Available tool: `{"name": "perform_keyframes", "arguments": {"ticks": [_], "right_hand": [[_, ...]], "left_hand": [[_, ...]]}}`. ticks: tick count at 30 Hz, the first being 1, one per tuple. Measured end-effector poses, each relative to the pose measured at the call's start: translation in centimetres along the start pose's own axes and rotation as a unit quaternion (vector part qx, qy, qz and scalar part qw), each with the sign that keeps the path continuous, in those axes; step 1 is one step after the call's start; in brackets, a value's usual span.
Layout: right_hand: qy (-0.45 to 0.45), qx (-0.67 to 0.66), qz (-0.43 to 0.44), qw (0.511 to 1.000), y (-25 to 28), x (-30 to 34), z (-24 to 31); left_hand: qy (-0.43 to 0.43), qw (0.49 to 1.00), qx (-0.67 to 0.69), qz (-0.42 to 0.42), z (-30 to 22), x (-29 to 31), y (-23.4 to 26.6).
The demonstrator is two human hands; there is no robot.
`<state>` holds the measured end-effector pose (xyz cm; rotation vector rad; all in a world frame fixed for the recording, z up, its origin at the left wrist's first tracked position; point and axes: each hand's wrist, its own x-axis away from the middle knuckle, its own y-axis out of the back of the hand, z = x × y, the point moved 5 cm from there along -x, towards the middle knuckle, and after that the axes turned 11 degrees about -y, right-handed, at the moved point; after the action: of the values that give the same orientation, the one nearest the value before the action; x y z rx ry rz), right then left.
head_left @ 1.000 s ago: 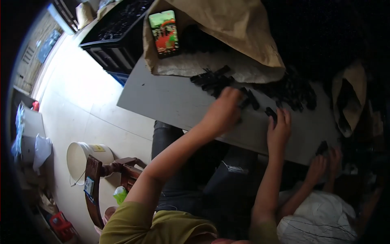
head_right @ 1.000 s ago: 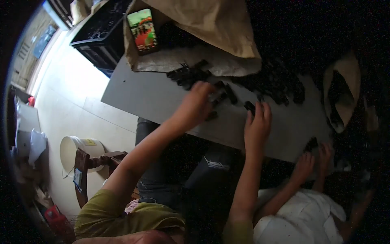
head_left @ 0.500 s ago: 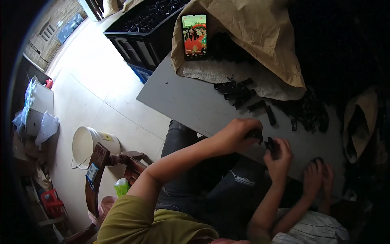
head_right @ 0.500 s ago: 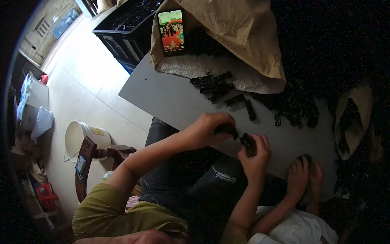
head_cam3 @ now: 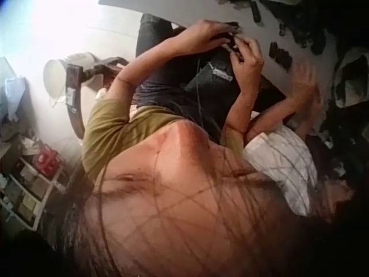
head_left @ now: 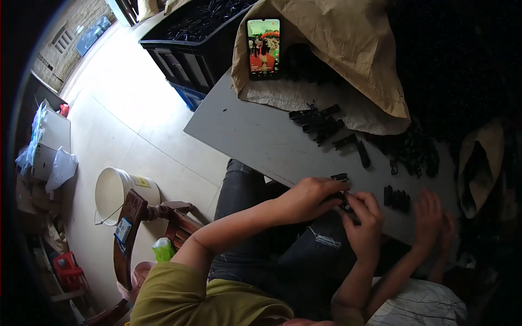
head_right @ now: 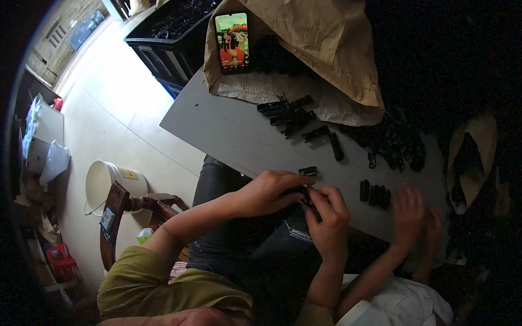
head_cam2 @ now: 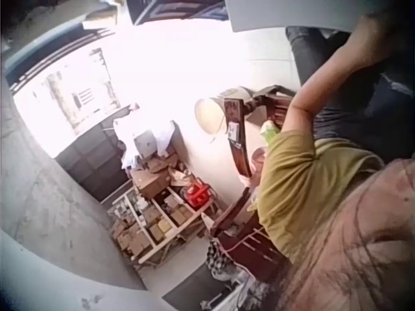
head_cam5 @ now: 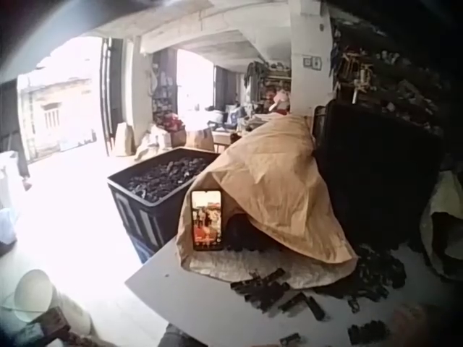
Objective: Assembling small black plastic components by hand at a workbench.
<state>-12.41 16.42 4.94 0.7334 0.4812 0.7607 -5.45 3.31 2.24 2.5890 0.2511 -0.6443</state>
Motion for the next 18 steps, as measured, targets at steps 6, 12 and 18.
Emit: {"name": "perform_keyframes", "arguments": {"ticks": [6,12,18], "right_hand": [[-0.143,-0.210,0.030,0.967,-0.8,0.8,-3.4],[-0.129,-0.274,0.085,0.949,-1.7,1.4,-4.0],[-0.182,0.187,-0.245,0.934,4.0,0.2,-9.9]], "left_hand": [[0.035,0.996,0.083,0.025,-0.8,0.1,0.3],[0.030,0.989,0.146,-0.020,0.5,0.2,0.3],[0.102,0.982,0.031,-0.156,4.5,-2.3,3.7]]}}
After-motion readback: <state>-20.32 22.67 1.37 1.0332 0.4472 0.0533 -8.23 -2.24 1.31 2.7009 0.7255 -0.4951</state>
